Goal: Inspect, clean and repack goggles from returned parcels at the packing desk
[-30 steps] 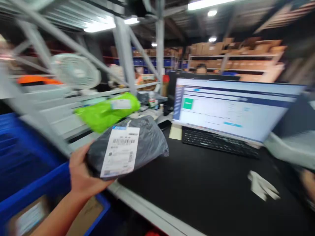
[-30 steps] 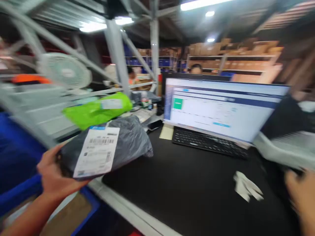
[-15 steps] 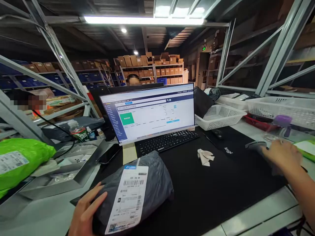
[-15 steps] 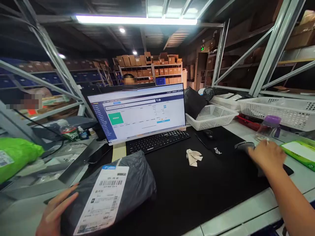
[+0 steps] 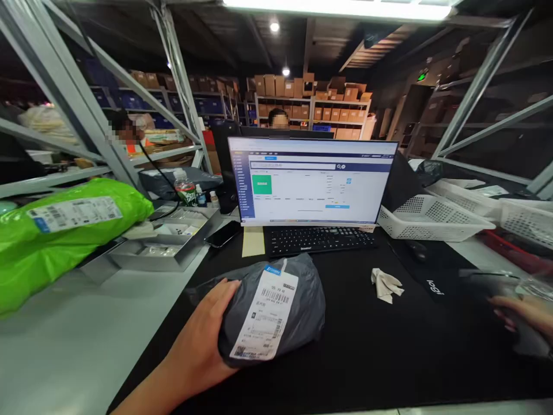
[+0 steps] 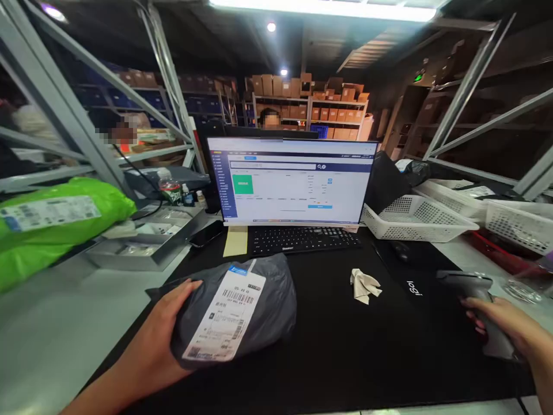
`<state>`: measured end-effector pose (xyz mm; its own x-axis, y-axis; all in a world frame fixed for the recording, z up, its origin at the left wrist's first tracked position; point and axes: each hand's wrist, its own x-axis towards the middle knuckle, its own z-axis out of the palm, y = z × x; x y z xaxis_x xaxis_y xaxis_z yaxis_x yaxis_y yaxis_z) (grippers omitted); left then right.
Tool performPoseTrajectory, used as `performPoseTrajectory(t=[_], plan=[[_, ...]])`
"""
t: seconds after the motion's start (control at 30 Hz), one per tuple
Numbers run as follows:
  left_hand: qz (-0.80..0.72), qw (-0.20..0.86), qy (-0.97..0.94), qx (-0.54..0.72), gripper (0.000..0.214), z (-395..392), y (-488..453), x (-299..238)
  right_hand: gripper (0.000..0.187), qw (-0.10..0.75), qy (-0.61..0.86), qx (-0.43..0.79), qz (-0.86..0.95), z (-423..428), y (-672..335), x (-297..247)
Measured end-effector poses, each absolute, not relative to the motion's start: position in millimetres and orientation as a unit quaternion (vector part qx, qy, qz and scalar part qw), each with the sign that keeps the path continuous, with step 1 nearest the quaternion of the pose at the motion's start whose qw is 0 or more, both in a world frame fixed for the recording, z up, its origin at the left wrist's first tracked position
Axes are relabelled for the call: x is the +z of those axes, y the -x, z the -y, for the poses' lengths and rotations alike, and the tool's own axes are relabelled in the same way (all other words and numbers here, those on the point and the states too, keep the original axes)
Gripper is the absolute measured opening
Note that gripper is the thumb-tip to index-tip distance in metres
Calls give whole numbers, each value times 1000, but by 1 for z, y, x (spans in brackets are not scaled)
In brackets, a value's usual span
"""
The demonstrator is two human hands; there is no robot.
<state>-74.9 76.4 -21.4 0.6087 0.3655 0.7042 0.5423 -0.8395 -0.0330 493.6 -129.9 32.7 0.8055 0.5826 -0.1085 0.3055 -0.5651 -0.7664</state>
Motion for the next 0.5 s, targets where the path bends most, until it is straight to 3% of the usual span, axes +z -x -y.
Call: performPoseTrajectory(t=[0.13, 0.2, 0.27, 0.3, 0.5], plan=[[246, 107, 896, -354, 113, -68, 65, -10, 33, 453, 780, 321, 289, 119, -423, 43], [221, 108, 900, -360, 111, -62, 57, -4, 53, 449, 757, 375, 292, 121, -375, 40], [196, 117, 905, -360, 108, -55, 51, 1, 72, 381, 754, 444, 299, 126, -325, 39], [188, 123, 906, -358, 105, -51, 48, 2, 74, 367, 747, 461, 307, 128, -304, 41], [179, 139, 907, -355, 90, -39, 43, 1, 56, 340, 727, 471, 366, 130, -255, 53]])
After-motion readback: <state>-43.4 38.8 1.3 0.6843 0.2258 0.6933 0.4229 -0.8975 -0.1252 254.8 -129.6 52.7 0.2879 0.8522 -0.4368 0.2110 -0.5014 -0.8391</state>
